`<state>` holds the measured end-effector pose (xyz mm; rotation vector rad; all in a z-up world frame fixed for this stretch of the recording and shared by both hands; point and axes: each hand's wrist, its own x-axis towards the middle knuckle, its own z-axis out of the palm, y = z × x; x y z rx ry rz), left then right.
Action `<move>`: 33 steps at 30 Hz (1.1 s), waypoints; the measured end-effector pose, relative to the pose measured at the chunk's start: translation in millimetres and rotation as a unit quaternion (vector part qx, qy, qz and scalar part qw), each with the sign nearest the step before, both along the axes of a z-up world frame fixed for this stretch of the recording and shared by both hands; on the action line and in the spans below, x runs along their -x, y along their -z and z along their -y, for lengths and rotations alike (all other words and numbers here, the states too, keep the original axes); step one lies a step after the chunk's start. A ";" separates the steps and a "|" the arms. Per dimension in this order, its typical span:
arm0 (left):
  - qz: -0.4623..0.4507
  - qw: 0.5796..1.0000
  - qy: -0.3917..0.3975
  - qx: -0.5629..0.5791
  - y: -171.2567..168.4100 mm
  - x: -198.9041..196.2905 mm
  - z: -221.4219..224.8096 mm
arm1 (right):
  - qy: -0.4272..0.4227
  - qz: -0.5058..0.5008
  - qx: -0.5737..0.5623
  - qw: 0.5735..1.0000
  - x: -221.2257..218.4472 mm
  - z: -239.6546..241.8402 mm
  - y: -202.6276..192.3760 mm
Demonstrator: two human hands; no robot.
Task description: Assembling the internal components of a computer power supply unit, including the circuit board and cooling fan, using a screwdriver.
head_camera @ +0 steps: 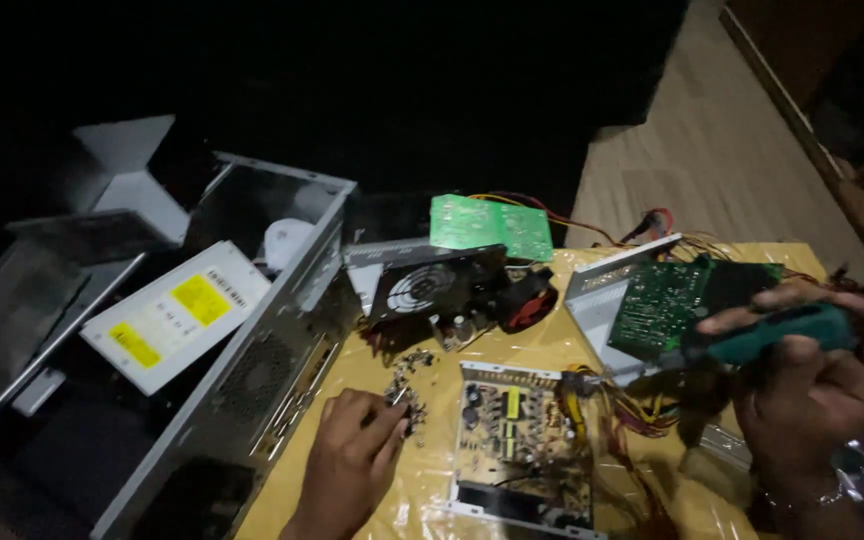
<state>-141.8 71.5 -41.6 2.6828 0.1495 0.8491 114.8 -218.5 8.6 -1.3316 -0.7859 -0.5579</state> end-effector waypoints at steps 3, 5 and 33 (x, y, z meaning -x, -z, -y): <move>-0.039 0.999 -0.020 0.002 -0.9 5.1 -3.7 | -0.054 -0.050 0.049 0.996 24.1 -6.5 -24.6; -0.047 0.999 -0.018 -0.003 5.7 10.3 -9.4 | -0.072 -0.083 0.059 0.992 21.5 14.2 -2.9; 0.190 0.946 0.165 0.205 56.1 41.3 65.3 | 0.157 -0.117 0.297 0.935 213.8 -66.3 -45.7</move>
